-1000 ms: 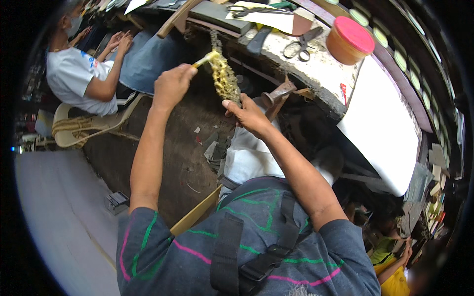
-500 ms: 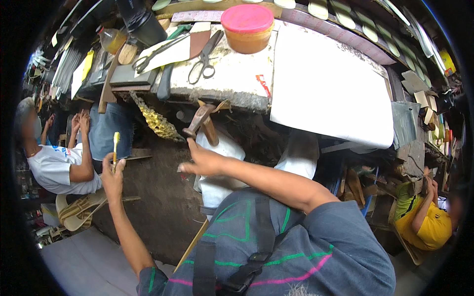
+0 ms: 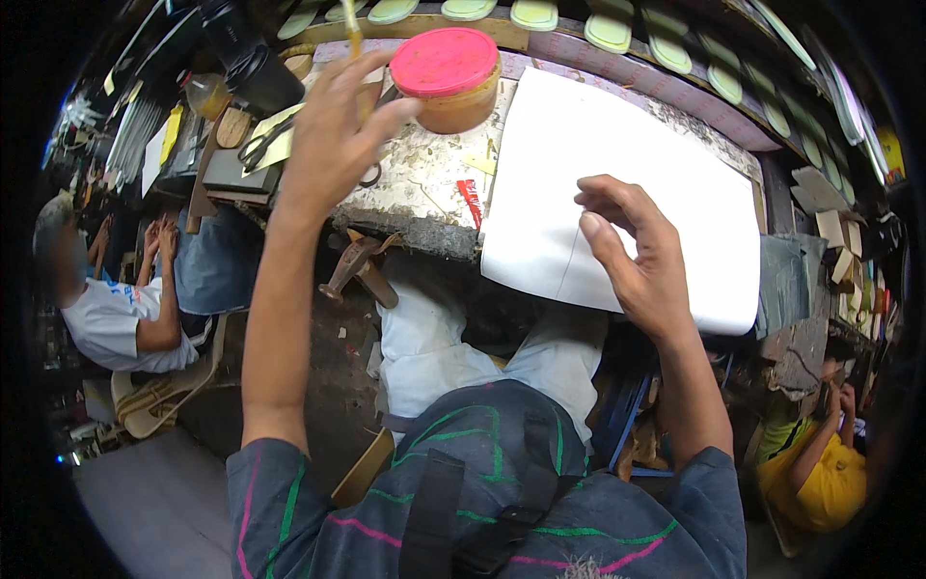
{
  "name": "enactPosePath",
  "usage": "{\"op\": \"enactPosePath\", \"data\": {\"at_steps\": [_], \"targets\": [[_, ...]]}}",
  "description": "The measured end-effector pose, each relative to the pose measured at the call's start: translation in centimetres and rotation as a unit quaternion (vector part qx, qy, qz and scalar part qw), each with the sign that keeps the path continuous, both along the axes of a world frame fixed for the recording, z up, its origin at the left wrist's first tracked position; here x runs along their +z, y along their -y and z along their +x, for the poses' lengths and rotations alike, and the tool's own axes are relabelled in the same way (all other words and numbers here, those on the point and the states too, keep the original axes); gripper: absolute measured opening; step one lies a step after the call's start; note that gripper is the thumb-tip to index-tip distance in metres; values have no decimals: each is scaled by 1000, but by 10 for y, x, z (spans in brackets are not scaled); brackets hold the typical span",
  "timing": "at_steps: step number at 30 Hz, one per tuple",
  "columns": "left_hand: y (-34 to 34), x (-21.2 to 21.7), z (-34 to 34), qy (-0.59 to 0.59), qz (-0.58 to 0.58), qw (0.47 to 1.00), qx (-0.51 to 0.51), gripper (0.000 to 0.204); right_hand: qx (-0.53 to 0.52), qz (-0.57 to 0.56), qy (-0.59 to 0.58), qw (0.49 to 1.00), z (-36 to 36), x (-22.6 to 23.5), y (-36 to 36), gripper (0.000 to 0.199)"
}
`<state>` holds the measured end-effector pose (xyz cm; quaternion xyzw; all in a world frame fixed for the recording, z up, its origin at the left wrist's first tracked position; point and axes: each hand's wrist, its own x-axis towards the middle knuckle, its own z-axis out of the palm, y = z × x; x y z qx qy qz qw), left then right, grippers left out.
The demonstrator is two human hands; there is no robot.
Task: The person places a white rectangular shoe part on the workbench, then uses a yellow brush to apply yellow glue from a small container onto the surface. They repeatedly dip the brush and spread the glue across the part, flipping it over to coat the other side as well.
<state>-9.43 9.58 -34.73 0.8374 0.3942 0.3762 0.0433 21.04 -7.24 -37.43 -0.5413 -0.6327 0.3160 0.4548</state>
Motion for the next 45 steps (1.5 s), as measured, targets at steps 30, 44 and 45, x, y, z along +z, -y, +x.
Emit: {"op": "enactPosePath", "data": {"at_steps": [30,44,45], "targets": [[-32,-55,12,35,93,994,-38,45,-37,130,71,988,-93,-59,-154,97],[-34,-56,12,228,-37,973,-9,36,-109,155,173,967,-122,-62,-140,103],[-35,-54,13,234,-31,972,-4,37,-108,151,177,967,-121,-63,-140,102]]}}
